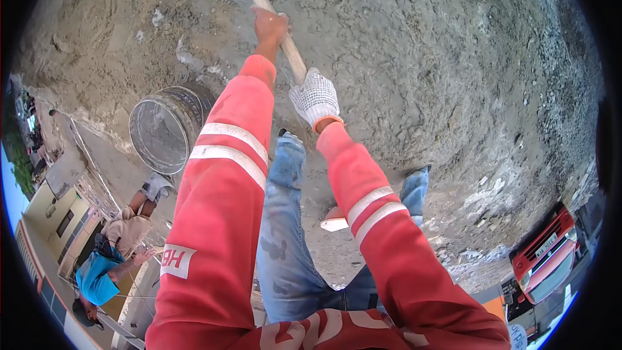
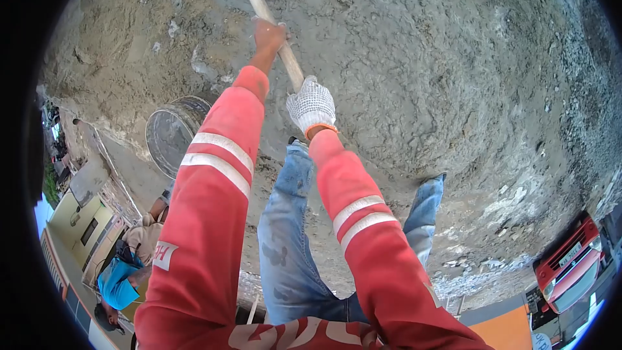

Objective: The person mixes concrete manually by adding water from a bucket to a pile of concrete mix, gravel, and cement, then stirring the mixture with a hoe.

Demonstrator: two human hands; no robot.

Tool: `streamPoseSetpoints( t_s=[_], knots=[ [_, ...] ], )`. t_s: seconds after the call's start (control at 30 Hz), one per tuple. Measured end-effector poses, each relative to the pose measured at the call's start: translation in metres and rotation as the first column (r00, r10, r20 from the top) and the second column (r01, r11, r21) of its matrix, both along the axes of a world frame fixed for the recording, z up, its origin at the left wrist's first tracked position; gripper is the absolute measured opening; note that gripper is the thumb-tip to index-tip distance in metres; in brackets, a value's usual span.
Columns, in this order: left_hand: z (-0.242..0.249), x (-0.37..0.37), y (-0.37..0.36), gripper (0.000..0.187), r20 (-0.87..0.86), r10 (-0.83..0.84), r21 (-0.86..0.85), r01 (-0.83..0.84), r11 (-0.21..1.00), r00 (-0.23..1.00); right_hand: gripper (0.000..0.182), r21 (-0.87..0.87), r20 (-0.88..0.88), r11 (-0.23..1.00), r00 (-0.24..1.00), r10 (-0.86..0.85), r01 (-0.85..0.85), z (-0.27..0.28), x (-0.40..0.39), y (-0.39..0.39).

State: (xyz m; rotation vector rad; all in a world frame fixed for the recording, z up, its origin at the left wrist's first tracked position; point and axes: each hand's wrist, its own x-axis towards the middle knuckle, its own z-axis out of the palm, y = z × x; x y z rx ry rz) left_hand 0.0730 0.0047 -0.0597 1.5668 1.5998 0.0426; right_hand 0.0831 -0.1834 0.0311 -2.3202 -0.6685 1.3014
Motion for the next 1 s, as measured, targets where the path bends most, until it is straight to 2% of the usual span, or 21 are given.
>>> streamPoseSetpoints(
  t_s=[0.03,0.1,0.13,0.2,0.27,0.33,0.4,0.47,0.5,0.53,0.57,0.6,0.63,0.67,0.7,0.77,0.8,0.83,0.9,0.93,1.0],
  knots=[
    [0.003,0.004,0.001,0.084,-0.004,0.019,-0.132,-0.019,0.991,1.0,0.038,-0.016,-0.018,1.0,1.0,-0.013,0.013,0.005,0.001,-0.003],
    [-0.007,-0.003,-0.055,0.069,-0.132,0.093,-0.039,-0.099,0.994,0.987,0.041,-0.229,-0.101,0.973,0.995,-0.001,-0.022,0.03,-0.008,-0.051],
    [-0.016,-0.013,-0.094,0.054,-0.166,0.076,0.09,-0.062,0.994,0.983,0.042,-0.219,-0.118,0.975,0.993,0.004,-0.03,0.035,-0.01,-0.083],
    [-0.012,-0.036,-0.172,0.057,-0.22,-0.016,-0.066,0.002,0.998,0.975,0.047,-0.229,-0.114,0.97,0.992,0.056,-0.081,0.055,-0.04,-0.158],
    [0.013,-0.044,-0.241,0.057,-0.247,-0.051,-0.224,-0.005,0.975,0.968,0.051,-0.343,-0.229,0.935,0.973,0.015,-0.095,0.079,-0.046,-0.213],
    [-0.008,-0.059,-0.31,0.053,-0.29,-0.101,-0.282,0.016,0.959,0.952,0.052,-0.384,-0.212,0.923,0.976,-0.053,-0.033,0.09,-0.053,-0.268],
    [0.012,-0.07,-0.362,0.048,-0.322,-0.182,-0.368,0.054,0.928,0.929,0.049,-0.421,-0.32,0.905,0.924,-0.207,0.057,0.134,-0.022,-0.282],
    [0.029,-0.042,-0.372,0.033,-0.157,0.025,-0.62,-0.118,0.776,0.987,0.047,-0.441,-0.387,0.893,0.88,-0.277,0.087,0.159,0.014,-0.307],
    [0.035,-0.027,-0.383,0.033,-0.137,-0.004,-0.623,-0.083,0.778,0.991,0.045,-0.459,-0.47,0.884,0.821,-0.324,0.086,0.166,0.032,-0.326],
    [0.042,-0.024,-0.405,0.026,-0.163,0.309,-0.68,-0.333,0.653,0.937,0.043,-0.45,-0.493,0.893,0.832,-0.255,0.007,0.176,0.038,-0.365],
    [0.043,-0.017,-0.421,0.019,-0.203,0.594,-0.714,-0.533,0.454,0.778,0.041,-0.425,-0.514,0.902,0.841,-0.171,-0.077,0.182,0.045,-0.408],
    [0.051,-0.007,-0.438,0.019,-0.199,0.586,-0.712,-0.526,0.465,0.786,0.041,-0.265,-0.353,0.958,0.936,0.008,-0.108,0.201,0.059,-0.448],
    [0.064,0.003,-0.459,0.017,-0.248,0.65,-0.698,-0.598,0.394,0.718,0.04,-0.112,-0.145,0.979,0.978,0.151,-0.168,0.219,0.073,-0.487],
    [0.069,0.024,-0.473,0.014,-0.28,0.705,-0.686,-0.649,0.328,0.652,0.042,-0.207,-0.179,0.964,0.976,0.128,-0.164,0.214,0.088,-0.523],
    [0.074,0.043,-0.496,0.014,-0.273,0.691,-0.69,-0.636,0.345,0.67,0.044,-0.307,-0.22,0.937,0.97,0.099,-0.166,0.211,0.1,-0.554],
    [0.09,0.066,-0.543,0.013,-0.247,0.572,-0.538,-0.601,0.591,0.782,0.047,-0.399,-0.206,0.909,0.978,0.038,-0.119,0.201,0.112,-0.589],
    [0.086,0.086,-0.547,0.009,-0.168,0.584,-0.567,-0.563,0.602,0.794,0.05,-0.476,-0.175,0.875,0.985,0.004,-0.088,0.184,0.118,-0.597],
    [0.087,0.108,-0.546,0.006,-0.106,0.596,-0.59,-0.532,0.607,0.796,0.05,-0.476,-0.188,0.876,0.982,-0.017,-0.075,0.169,0.116,-0.6],
    [0.107,0.179,-0.515,0.003,0.029,0.512,-0.572,-0.406,0.712,0.858,0.048,-0.431,0.005,0.875,0.97,-0.242,0.22,0.139,0.107,-0.584],
    [0.109,0.212,-0.498,0.007,0.208,0.423,-0.61,-0.22,0.761,0.882,0.047,-0.363,0.048,0.879,0.948,-0.314,0.309,0.121,0.113,-0.565],
    [0.089,0.275,-0.476,0.021,0.396,0.264,-0.577,0.015,0.817,0.88,0.045,-0.224,0.141,0.861,0.889,-0.435,0.456,0.095,0.129,-0.513]
  ],
)
